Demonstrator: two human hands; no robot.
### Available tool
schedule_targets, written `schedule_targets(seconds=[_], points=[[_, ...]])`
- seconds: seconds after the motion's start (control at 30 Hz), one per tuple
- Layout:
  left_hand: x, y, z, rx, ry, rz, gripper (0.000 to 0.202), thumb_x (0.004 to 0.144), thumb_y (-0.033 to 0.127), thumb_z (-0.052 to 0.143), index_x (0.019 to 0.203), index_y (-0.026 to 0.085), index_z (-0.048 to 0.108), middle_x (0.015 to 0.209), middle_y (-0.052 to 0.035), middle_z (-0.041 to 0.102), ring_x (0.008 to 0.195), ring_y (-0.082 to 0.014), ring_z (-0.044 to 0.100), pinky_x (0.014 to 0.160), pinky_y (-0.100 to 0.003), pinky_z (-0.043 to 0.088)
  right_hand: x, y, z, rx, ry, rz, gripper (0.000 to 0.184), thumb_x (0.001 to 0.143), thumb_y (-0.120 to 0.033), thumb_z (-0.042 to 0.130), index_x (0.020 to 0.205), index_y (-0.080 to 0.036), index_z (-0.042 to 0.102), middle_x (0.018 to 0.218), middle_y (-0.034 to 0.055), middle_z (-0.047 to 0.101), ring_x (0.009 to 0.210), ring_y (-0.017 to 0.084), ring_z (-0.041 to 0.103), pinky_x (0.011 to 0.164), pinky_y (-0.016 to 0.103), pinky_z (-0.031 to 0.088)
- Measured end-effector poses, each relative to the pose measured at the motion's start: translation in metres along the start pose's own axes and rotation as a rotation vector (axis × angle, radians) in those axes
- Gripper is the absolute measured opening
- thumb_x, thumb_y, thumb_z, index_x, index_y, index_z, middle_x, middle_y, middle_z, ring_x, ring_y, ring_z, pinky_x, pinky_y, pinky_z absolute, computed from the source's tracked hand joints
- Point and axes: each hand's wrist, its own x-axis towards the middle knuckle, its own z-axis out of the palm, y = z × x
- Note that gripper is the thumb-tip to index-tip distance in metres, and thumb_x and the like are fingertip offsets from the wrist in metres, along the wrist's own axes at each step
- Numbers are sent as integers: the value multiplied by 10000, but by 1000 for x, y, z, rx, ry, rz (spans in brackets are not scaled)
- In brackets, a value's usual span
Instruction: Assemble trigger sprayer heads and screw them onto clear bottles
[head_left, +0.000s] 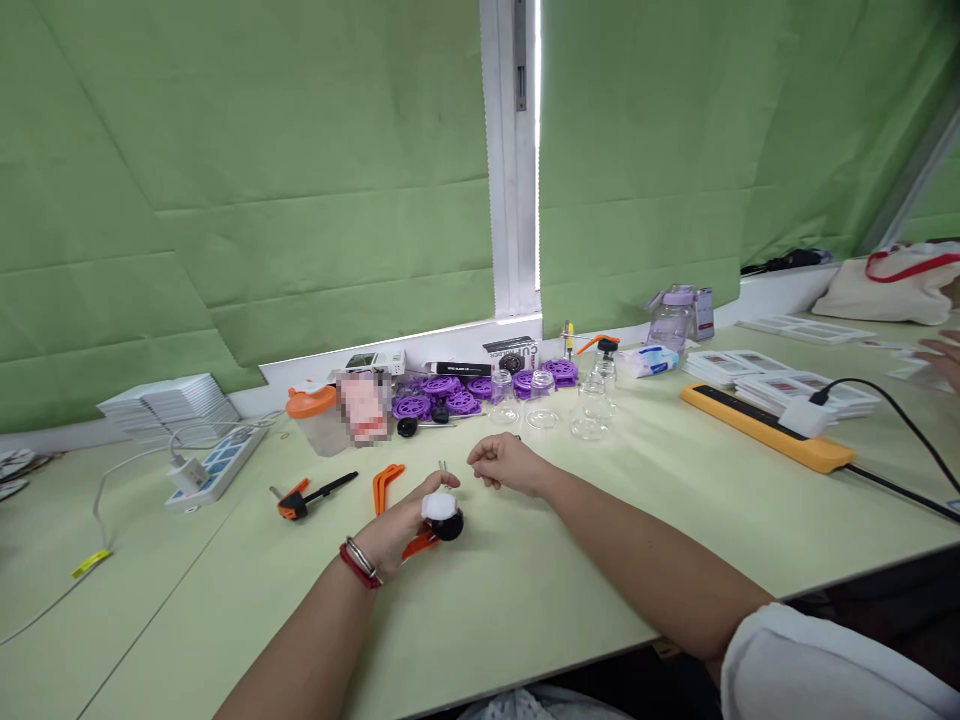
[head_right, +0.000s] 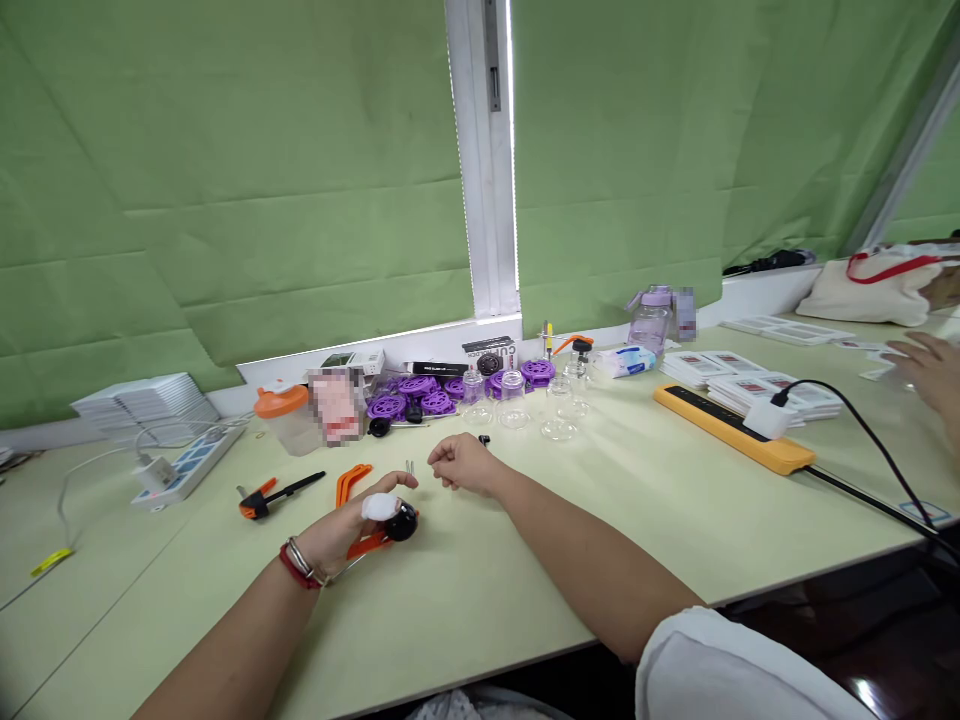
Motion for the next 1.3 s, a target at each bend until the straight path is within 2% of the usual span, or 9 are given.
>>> schedule_targets(seconds=[0.1, 0.23, 0.37, 0.5, 0.7, 0.87, 1.07, 1.3], points=[[3, 0, -2, -239, -201, -194, 317, 760, 413, 436, 1032, 305, 557, 754, 18, 579, 648, -132, 544, 592, -251, 429, -6, -10, 2, 322, -108, -19, 239, 651, -264, 700, 806, -94, 635, 550, 11, 609, 476, 103, 541, 466, 242, 447], [6, 2, -4, -382, -214, -253, 319, 756, 430, 455, 1020, 281, 555, 727, 15, 541, 647, -130, 528, 582, -242, 416, -15, -22, 6, 403, -237, -58, 342, 593, -347, 751, 796, -85, 667, 535, 12, 611, 487, 114, 553, 486, 263, 453], [8, -1, -3, -427, -267, -246, 297, 747, 427, 469, 990, 273, 545, 755, 17, 555, 646, -127, 528, 583, -244, 413, -18, -25, 14, 394, -261, -82, 300, 594, -333, 742, 768, -99, 670, 571, 0, 603, 482, 91, 523, 510, 253, 422], [9, -4, -2, -368, -223, -232, 289, 744, 443, 445, 968, 293, 548, 805, 19, 569, 669, -129, 530, 599, -249, 414, -15, -23, 23, 333, -228, -165, 182, 607, -261, 723, 722, -128, 676, 643, -11, 603, 576, 82, 499, 580, 237, 405], [7, -1, -2, -391, -243, -229, 268, 741, 436, 468, 954, 301, 560, 794, 16, 574, 688, -142, 545, 595, -256, 421, -15, -25, 26, 281, -210, -213, 131, 568, -239, 738, 643, -151, 676, 678, -14, 595, 674, 118, 524, 656, 256, 417], [7, 0, -1, -360, -228, -229, 294, 725, 449, 485, 958, 286, 558, 735, 12, 567, 668, -146, 549, 581, -250, 422, -17, -27, 26, 315, -224, -207, 162, 548, -260, 756, 628, -149, 669, 677, -15, 591, 677, 125, 531, 672, 270, 421], [7, -4, -1, -415, -221, -207, 215, 728, 423, 514, 848, 246, 538, 715, 33, 547, 659, -122, 521, 593, -235, 415, -15, -21, 30, 321, -210, -222, 201, 540, -274, 775, 671, -153, 681, 719, -14, 589, 674, 119, 528, 672, 265, 429], [8, -6, 0, -439, -229, -245, 271, 735, 442, 502, 944, 279, 562, 688, 26, 540, 630, -128, 535, 553, -233, 408, -16, -19, 33, 358, -224, -190, 294, 502, -318, 802, 692, -144, 660, 693, -17, 597, 663, 123, 535, 675, 279, 431]])
